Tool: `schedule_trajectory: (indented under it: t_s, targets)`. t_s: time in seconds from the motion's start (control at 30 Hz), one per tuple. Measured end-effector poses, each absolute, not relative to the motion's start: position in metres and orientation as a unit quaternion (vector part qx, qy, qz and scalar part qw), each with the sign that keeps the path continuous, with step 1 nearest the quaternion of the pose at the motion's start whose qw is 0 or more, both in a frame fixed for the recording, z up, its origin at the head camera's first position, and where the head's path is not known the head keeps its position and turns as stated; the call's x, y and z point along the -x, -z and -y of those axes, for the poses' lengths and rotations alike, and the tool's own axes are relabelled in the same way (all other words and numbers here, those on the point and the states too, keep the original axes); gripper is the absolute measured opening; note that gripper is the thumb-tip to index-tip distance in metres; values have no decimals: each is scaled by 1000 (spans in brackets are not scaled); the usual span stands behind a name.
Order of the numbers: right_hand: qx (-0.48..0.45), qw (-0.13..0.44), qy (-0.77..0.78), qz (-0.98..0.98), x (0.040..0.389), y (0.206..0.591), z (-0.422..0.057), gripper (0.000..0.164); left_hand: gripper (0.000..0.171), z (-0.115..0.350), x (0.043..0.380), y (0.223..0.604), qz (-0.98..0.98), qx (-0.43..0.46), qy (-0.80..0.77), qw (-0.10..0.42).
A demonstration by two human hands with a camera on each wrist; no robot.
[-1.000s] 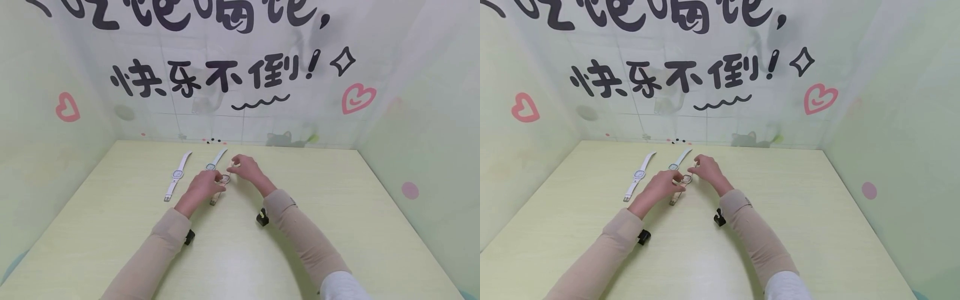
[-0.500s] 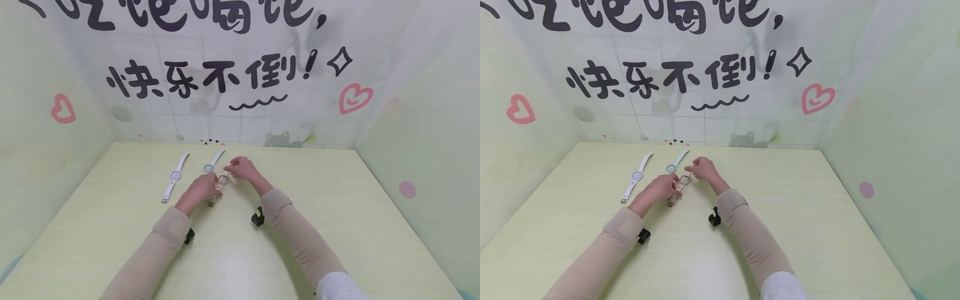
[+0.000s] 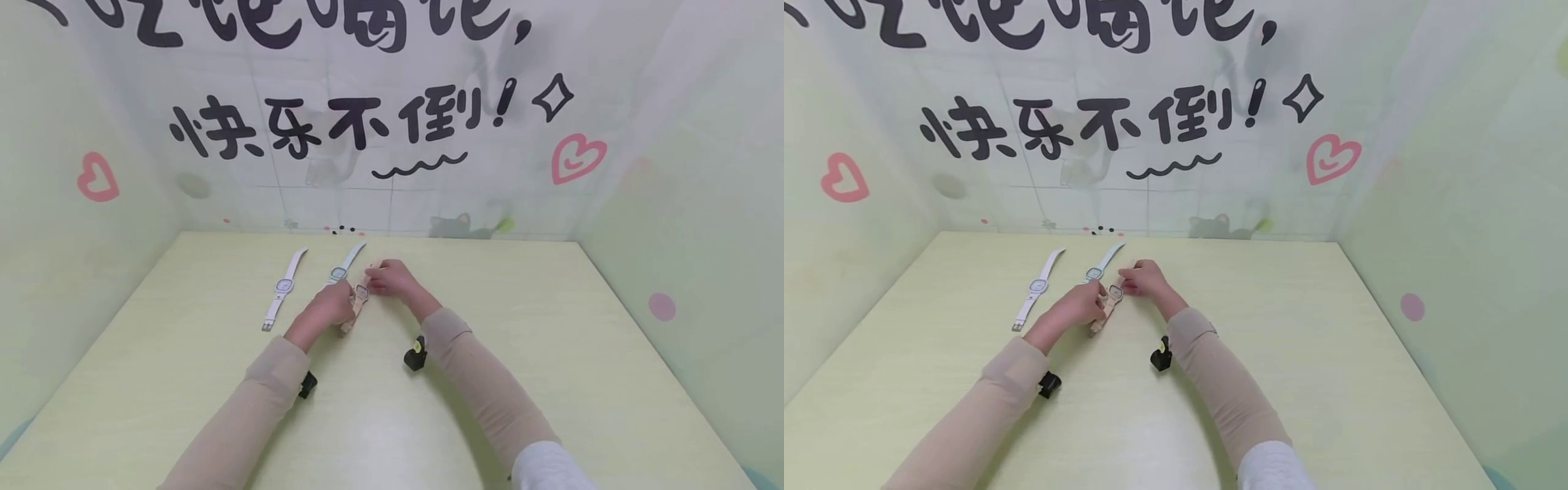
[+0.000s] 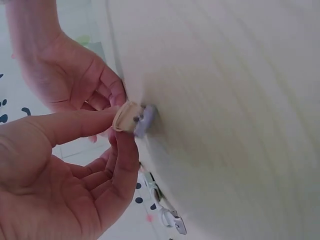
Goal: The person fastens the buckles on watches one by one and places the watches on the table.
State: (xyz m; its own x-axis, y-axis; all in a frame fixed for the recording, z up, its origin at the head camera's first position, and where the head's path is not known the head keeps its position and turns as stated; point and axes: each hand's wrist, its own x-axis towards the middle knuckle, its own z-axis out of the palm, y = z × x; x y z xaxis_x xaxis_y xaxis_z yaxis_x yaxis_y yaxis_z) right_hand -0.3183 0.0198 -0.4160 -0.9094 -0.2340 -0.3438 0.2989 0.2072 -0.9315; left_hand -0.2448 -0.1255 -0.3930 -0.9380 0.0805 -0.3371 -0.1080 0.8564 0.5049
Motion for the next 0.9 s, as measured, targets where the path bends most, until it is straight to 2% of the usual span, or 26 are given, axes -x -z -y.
schedule_trajectory:
  t_s: [0.07,0.13,0.43,0.9]
  targets:
    - [-16,194,618,-762,318,416,-20,32,45,127,244,391,-946,-2,-275,172]
    - [-10,181,609,-772,318,413,-22,28,44,129,243,388,-945,-9,-281,169]
    - [8,179,654,-735,317,388,-33,31,40,134,240,381,-935,-38,-316,156]
    - [56,125,680,-720,295,359,-49,30,26,133,236,382,-931,-54,-336,131]
